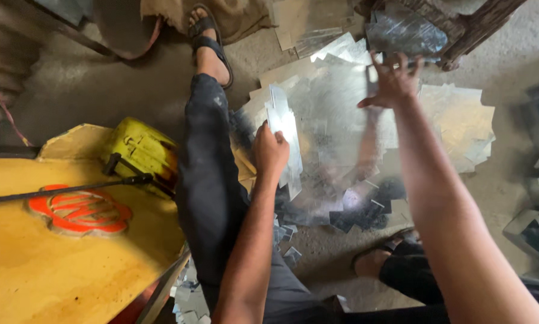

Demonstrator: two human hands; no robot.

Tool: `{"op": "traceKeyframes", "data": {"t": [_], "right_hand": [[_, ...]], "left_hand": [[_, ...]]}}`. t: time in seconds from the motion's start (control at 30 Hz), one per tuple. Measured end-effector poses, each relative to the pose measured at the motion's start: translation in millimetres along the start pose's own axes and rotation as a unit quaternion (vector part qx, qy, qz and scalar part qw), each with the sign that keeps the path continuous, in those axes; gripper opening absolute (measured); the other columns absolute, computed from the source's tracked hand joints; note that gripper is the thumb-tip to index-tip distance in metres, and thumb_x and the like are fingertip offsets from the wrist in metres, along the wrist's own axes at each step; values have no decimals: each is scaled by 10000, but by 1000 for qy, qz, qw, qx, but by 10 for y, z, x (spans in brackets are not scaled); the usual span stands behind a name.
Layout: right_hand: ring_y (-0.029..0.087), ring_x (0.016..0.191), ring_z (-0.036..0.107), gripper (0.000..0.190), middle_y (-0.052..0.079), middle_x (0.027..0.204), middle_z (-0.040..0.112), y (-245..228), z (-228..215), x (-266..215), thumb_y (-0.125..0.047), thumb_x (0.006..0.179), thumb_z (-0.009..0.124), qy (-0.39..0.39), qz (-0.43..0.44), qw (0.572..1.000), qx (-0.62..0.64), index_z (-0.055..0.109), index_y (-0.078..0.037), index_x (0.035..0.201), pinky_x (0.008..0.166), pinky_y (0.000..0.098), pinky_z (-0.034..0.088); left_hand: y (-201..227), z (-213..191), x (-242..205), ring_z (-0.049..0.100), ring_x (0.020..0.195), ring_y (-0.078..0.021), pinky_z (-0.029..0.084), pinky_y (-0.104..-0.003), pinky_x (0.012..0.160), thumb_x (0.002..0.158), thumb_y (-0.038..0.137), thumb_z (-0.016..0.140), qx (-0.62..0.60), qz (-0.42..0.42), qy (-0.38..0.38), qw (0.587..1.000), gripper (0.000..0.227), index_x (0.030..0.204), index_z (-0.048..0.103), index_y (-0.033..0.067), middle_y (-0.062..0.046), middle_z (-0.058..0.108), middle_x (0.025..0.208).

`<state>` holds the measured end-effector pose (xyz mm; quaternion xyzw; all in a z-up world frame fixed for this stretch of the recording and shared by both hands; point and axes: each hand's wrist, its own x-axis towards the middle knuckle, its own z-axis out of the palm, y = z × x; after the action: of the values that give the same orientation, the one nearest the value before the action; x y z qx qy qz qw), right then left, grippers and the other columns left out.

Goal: The person sits on the floor and repeatedly picks up small, rectangular metal sheets from a large pile. They align the sheets and place them into a separate, neat stack. The person continues this repetitive sorting and stacking process throughout the video.

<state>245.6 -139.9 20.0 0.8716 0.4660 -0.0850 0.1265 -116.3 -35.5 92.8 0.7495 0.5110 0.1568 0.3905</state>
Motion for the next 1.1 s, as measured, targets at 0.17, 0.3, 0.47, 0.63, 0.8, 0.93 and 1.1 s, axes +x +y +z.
{"op": "traceKeyframes", "data": {"t": [0.17,0.3,0.47,0.63,0.8,0.93,1.1], "right_hand": [[361,1303,576,1124,168,1380,636,475,-448,-644,-828,643,779,-39,110,992,47,529,-143,1499,1193,687,254],[329,1013,758,691,177,1168,770,462,-486,-1103,-533,837,764,-106,131,940,298,664,-131,1390,940,495,599],[348,963,740,613,260,1051,750,-280,-448,-1515,-423,970,725,65,80,906,411,570,-53,1434,825,464,569],[364,938,743,544,249,1021,749,-1363,-751,-1544,-343,1015,616,63,91,866,487,475,-12,1423,807,454,567],[271,945,748,460,146,1095,763,-1499,-518,-1728,-470,1065,513,-17,38,743,667,671,-85,1260,816,402,603],[255,962,688,552,180,1187,685,-785,511,-1651,-392,935,716,170,199,748,610,587,-74,1367,740,366,587],[229,917,653,864,206,1118,701,27,1177,-1561,-344,767,903,195,311,751,550,491,6,1440,730,348,526]], "left_hand": [[2,61,51,590,1282,-402,460,-450,1055,889,-12,545,-100,1,34,994,568,1447,472,63,-226,609,1384],[92,3,40,320,1518,-372,306,-400,1194,799,-170,422,-290,101,-15,952,869,1602,255,119,-211,339,1629],[110,-17,118,323,1548,-323,270,-390,1247,738,-204,420,-407,115,-46,905,906,1573,336,137,-158,373,1615],[-196,128,233,412,1470,-300,295,-385,1226,845,-120,521,-370,131,-13,920,713,1512,387,95,-138,441,1530],[-262,235,343,469,1402,-316,346,-397,1207,1024,59,672,-347,130,15,929,495,1457,433,65,-150,495,1457],[-47,40,178,459,1412,-320,353,-405,1176,967,40,660,-355,88,-16,931,587,1478,374,84,-151,458,1496],[-32,24,138,353,1494,-329,285,-416,1215,857,-98,518,-341,143,-16,929,768,1554,271,108,-155,382,1577]]}}
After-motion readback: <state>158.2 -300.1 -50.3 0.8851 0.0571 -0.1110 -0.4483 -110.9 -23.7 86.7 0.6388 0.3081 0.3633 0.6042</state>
